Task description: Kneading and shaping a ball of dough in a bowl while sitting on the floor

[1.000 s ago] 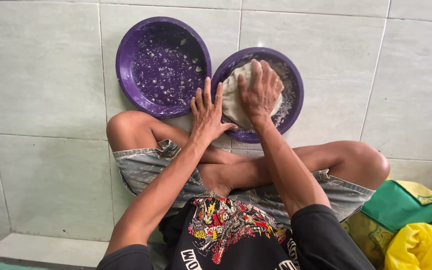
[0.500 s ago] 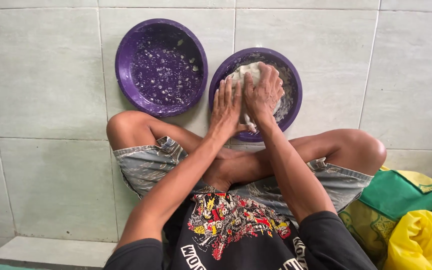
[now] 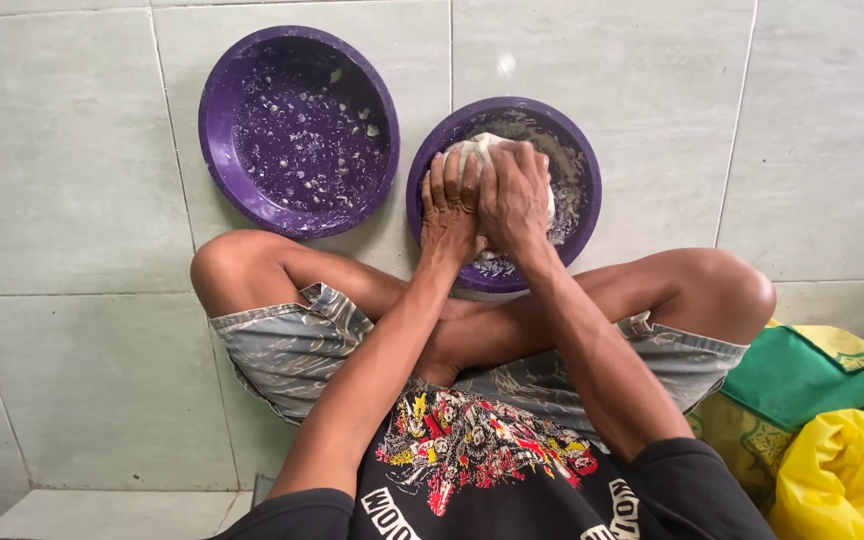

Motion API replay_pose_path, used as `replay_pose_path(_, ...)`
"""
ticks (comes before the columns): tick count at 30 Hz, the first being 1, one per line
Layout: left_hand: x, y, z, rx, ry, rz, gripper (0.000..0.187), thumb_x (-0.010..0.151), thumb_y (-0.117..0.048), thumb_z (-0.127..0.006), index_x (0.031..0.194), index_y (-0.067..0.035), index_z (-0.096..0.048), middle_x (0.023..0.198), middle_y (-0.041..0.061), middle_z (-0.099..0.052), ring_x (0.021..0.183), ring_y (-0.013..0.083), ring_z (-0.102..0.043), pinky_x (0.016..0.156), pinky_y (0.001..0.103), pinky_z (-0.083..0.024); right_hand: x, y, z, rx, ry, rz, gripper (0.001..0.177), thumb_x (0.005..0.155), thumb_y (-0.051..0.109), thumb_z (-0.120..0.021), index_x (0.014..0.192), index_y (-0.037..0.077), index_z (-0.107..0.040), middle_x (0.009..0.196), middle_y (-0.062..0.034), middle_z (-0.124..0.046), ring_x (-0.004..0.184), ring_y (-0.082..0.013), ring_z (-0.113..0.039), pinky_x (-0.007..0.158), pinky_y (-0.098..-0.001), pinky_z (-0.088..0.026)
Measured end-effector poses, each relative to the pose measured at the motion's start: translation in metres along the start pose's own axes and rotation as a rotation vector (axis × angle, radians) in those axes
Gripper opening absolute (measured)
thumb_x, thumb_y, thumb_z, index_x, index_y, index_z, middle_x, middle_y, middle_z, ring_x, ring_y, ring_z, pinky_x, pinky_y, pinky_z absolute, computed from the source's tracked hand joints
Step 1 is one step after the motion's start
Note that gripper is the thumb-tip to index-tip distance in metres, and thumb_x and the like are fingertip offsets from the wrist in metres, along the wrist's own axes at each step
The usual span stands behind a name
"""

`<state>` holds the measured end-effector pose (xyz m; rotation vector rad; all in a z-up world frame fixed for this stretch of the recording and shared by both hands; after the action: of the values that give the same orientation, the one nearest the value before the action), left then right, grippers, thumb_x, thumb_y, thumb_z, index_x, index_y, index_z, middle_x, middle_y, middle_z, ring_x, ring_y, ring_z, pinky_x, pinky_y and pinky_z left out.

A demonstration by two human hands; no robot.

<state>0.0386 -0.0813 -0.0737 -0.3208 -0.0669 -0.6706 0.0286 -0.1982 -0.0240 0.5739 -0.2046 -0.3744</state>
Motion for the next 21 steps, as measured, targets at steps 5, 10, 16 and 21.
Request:
replay_pose_path(5, -0.011, 0.005, -0.023, -0.001, -0.150, -0.010, 0.110, 0.073, -0.039, -0.081, 0.160, -0.004, -0.025, 0.162, 0.026, -0.026, 0.152, 0.0477, -0.023, 0.123, 0.056, -0.024, -0.052, 0.036, 0.026, -0.073, 0.025, 0.047, 0.031, 0.108, 0.023, -0.043, 0.124, 0.009, -0.066, 0.116, -0.0084, -0.055, 0.117, -0.0286, -0.052, 0.093, -0.0414, -0.047)
replay_pose_path(10, -0.007, -0.003, 0.013, 0.039, -0.145, 0.001, 0.106, 0.075, -0.030, -0.087, 0.158, -0.001, -0.028, 0.162, 0.024, -0.027, 0.151, 0.0453, -0.023, 0.124, 0.051, -0.025, -0.066, 0.048, 0.052, -0.062, -0.031, 0.183, 0.038, 0.101, 0.020, -0.055, 0.135, 0.004, -0.061, 0.122, -0.0143, -0.057, 0.127, -0.0401, -0.054, 0.104, -0.0488, -0.049)
replay_pose_path(16, 0.005, 0.004, 0.038, -0.228, 0.300, -0.019, 0.153, 0.031, -0.020, -0.103, 0.160, -0.002, -0.024, 0.160, 0.028, -0.029, 0.148, 0.0522, -0.026, 0.120, 0.058, -0.036, -0.003, -0.019, 0.029, -0.031, -0.324, 0.066, 0.038, 0.097, 0.014, -0.052, 0.134, 0.014, -0.061, 0.104, -0.0124, -0.056, 0.097, -0.0364, -0.062, 0.083, -0.0458, -0.056)
replay_pose_path(21, -0.002, 0.025, 0.047, -0.152, 0.150, -0.180, 0.098, 0.073, -0.007, -0.084, 0.157, -0.005, -0.033, 0.153, 0.022, -0.042, 0.141, 0.0424, -0.046, 0.099, 0.046, -0.057, -0.008, -0.009, -0.014, -0.226, -0.061, -0.265, 0.037, 0.105, 0.051, -0.043, 0.103, 0.022, -0.066, 0.101, -0.0040, -0.059, 0.100, -0.0344, -0.058, 0.077, -0.0541, -0.048)
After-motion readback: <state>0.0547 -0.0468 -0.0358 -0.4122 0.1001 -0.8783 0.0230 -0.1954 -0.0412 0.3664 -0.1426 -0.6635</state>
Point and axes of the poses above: each hand's wrist, its own x-axis towards the middle knuckle, its own z-axis out of the back of the hand, y = z × x, the point moved 3 cm from there along x, towards the middle knuckle
